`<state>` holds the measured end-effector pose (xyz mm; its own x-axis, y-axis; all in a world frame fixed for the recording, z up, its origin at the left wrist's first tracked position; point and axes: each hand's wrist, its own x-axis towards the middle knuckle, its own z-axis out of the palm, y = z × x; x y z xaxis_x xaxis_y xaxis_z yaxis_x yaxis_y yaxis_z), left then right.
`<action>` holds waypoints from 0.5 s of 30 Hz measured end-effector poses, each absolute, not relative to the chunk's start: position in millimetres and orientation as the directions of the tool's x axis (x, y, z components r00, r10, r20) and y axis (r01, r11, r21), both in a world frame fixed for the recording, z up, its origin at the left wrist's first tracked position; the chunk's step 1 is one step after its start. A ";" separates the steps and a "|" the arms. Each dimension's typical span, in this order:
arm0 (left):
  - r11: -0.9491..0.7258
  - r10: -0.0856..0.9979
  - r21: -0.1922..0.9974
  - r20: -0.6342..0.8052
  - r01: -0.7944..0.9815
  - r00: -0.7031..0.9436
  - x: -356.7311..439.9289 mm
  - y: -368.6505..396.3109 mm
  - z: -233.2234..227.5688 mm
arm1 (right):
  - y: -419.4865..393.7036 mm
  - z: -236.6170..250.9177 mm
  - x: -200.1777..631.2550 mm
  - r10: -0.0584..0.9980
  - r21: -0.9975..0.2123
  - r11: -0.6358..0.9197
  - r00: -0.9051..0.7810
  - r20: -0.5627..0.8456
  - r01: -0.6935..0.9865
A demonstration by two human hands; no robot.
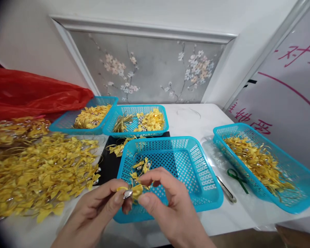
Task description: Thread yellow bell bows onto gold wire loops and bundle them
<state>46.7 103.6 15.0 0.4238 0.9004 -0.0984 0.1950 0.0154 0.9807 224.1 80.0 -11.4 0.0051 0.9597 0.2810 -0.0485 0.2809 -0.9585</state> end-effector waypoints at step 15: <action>0.169 0.962 0.985 -0.169 0.022 0.214 59.7 91.4 29.2 | 79.4 -2.8 219.8 0.846 -0.822 0.519 -0.003 0.533 0.234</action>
<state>59.7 91.4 29.2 0.2140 0.9620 -0.1693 0.0219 0.1686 0.9854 219.8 79.4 -2.8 -0.0028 0.8459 0.5334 0.2335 0.5192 -0.8222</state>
